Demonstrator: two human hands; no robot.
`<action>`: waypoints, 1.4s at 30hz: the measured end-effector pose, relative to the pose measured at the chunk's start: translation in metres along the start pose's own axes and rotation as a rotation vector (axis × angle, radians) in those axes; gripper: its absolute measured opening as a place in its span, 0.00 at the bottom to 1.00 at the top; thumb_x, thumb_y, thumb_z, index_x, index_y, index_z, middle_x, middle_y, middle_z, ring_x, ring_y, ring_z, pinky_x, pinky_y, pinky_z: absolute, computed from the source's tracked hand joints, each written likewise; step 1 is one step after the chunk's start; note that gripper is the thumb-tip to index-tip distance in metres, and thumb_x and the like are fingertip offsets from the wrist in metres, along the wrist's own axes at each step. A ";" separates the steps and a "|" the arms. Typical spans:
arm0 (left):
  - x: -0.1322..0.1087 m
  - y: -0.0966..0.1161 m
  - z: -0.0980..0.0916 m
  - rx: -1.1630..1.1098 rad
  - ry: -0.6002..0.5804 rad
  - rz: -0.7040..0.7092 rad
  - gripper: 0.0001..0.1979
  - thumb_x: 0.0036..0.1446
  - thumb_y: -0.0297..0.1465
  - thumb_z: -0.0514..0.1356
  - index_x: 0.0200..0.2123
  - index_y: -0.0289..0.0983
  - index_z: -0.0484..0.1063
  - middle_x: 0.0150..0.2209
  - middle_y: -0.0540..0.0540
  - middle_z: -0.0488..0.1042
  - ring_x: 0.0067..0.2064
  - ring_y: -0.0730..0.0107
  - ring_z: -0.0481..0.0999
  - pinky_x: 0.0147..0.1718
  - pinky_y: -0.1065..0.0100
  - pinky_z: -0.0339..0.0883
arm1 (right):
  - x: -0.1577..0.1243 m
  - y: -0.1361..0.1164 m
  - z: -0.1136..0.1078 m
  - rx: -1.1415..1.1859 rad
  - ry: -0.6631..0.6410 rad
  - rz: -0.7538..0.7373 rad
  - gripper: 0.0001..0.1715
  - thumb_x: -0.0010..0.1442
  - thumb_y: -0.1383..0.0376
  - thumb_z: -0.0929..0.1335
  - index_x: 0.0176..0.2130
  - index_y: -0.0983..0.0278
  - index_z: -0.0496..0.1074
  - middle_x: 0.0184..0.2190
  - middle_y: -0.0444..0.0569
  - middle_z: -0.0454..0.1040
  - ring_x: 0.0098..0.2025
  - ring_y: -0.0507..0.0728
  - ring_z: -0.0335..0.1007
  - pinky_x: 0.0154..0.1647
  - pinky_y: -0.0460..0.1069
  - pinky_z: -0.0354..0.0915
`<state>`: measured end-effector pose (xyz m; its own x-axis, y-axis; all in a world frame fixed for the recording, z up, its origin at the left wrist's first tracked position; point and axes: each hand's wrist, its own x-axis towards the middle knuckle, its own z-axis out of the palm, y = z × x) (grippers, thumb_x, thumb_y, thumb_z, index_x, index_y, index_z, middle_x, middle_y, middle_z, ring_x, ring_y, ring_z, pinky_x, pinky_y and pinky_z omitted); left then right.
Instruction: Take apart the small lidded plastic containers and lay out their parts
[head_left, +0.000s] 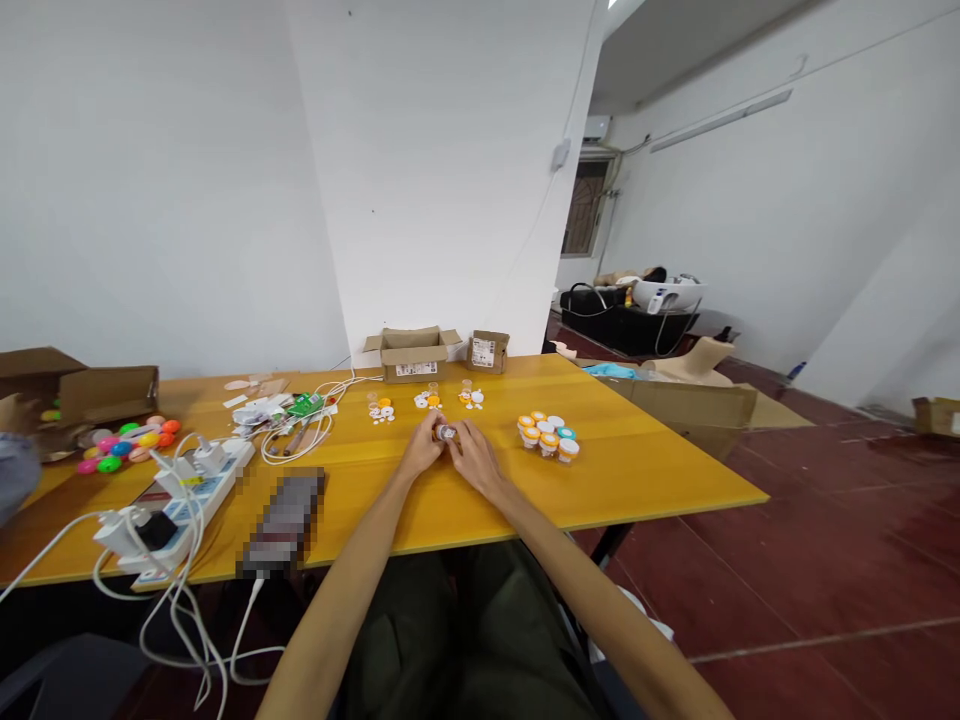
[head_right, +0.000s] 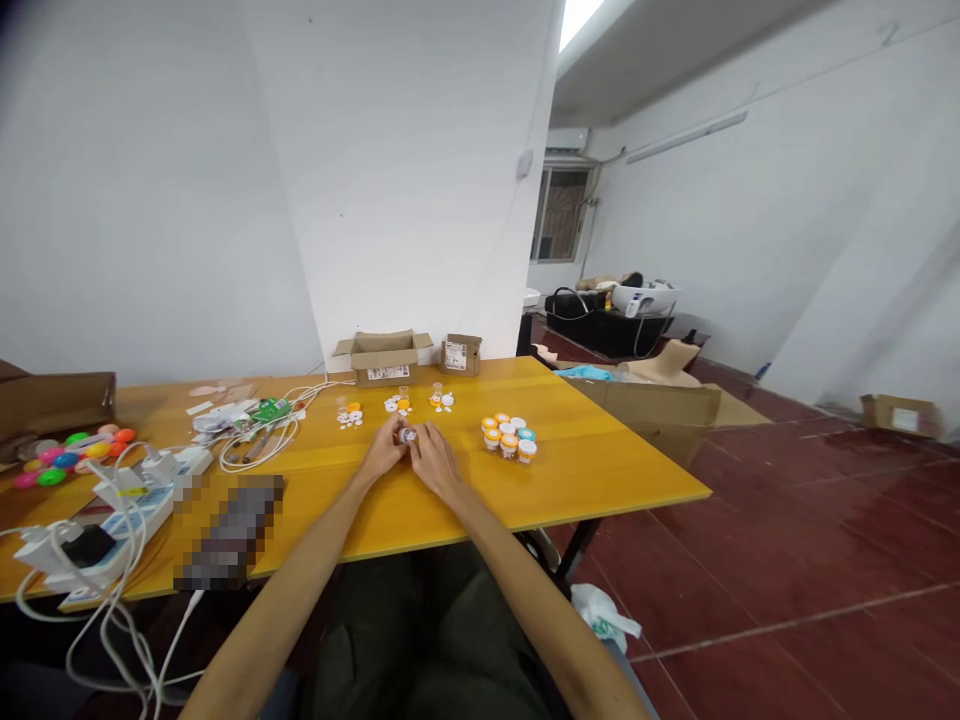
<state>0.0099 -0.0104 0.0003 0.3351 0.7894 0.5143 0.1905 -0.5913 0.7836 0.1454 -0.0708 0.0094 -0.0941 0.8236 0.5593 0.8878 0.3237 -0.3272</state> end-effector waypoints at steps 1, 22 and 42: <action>0.000 0.002 0.000 0.012 -0.012 0.014 0.14 0.43 0.20 0.56 0.35 0.39 0.67 0.30 0.54 0.71 0.33 0.72 0.69 0.35 0.71 0.65 | -0.001 -0.002 -0.003 -0.036 -0.027 0.012 0.13 0.66 0.70 0.61 0.45 0.61 0.72 0.44 0.52 0.75 0.46 0.57 0.72 0.45 0.49 0.68; -0.003 0.011 0.001 0.058 -0.173 0.057 0.20 0.41 0.19 0.56 0.36 0.39 0.79 0.32 0.49 0.77 0.34 0.65 0.72 0.41 0.65 0.69 | -0.003 -0.001 -0.013 -0.108 -0.180 0.025 0.19 0.66 0.73 0.58 0.44 0.61 0.76 0.47 0.56 0.77 0.49 0.59 0.73 0.47 0.50 0.67; -0.002 0.015 0.001 -0.001 -0.202 -0.007 0.20 0.40 0.21 0.57 0.37 0.40 0.81 0.30 0.51 0.77 0.33 0.67 0.70 0.39 0.66 0.68 | -0.004 0.001 -0.013 -0.058 -0.158 0.013 0.20 0.65 0.74 0.59 0.42 0.61 0.76 0.45 0.54 0.78 0.46 0.58 0.73 0.48 0.50 0.66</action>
<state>0.0130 -0.0211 0.0110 0.5117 0.7447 0.4284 0.1930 -0.5855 0.7874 0.1527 -0.0800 0.0163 -0.1483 0.8921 0.4269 0.9136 0.2888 -0.2861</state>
